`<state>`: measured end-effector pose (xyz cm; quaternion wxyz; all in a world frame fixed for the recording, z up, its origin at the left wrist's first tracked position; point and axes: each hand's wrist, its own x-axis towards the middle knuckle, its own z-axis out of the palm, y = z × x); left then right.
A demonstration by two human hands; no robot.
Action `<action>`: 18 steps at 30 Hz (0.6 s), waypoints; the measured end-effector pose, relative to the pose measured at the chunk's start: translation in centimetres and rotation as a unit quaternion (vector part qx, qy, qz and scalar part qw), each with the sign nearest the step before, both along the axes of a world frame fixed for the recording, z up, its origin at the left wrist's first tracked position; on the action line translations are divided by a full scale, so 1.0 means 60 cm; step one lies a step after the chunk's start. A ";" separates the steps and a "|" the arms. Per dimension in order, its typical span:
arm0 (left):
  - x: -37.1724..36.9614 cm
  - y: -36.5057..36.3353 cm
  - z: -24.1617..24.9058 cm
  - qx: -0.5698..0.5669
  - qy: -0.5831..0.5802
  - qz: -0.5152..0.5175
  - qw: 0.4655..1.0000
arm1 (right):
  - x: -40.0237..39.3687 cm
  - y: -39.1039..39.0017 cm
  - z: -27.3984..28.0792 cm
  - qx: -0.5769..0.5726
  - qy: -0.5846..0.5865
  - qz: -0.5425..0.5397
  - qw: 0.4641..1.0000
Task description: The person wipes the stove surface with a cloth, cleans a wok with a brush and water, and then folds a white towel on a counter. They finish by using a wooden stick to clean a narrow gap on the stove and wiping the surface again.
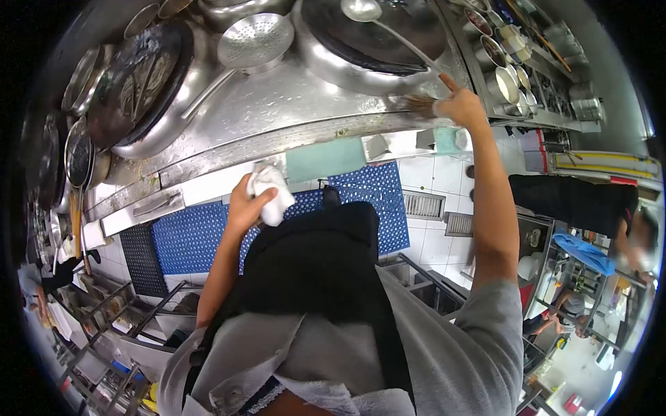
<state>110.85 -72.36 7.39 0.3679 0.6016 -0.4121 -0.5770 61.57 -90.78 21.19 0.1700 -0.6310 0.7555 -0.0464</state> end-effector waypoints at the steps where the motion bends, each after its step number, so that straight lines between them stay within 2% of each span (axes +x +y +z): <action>1: 0.036 0.018 0.005 0.014 0.009 0.014 1.000 | 0.009 -0.003 -0.005 0.007 0.026 0.000 1.000; 3: 0.097 0.037 0.014 -0.017 0.018 0.015 1.000 | 0.024 -0.045 -0.106 0.063 0.090 -0.003 0.994; 4: 0.124 0.041 0.016 -0.032 0.022 0.020 0.999 | 0.089 -0.044 -0.128 0.026 0.079 0.007 0.997; 5: 0.149 0.046 0.016 -0.043 0.018 0.017 0.999 | 0.189 -0.025 -0.110 -0.024 0.091 0.061 0.994; 7: 0.202 0.055 0.020 -0.013 0.009 0.003 1.000 | 0.332 -0.008 -0.088 0.062 0.044 0.104 0.992; 8: 0.228 0.049 0.021 -0.007 0.004 -0.008 1.000 | 0.389 0.009 -0.062 0.087 -0.028 0.103 0.990; 10: 0.280 0.059 0.000 -0.037 -0.010 -0.007 0.999 | 0.449 0.027 0.012 0.112 -0.099 0.047 0.988; 14: 0.372 0.107 0.010 -0.037 0.021 0.040 0.998 | 0.388 0.009 0.073 0.064 -0.015 0.019 0.998; 15: 0.391 0.117 0.016 -0.030 0.030 0.054 0.998 | 0.355 -0.013 0.055 0.099 0.024 0.021 0.995; 17: 0.415 0.129 0.034 -0.025 0.059 0.081 0.995 | 0.298 -0.054 -0.044 0.165 0.101 0.022 0.981; 18: 0.419 0.134 0.037 -0.031 0.048 0.085 0.995 | 0.305 -0.055 -0.084 0.182 0.028 0.081 0.980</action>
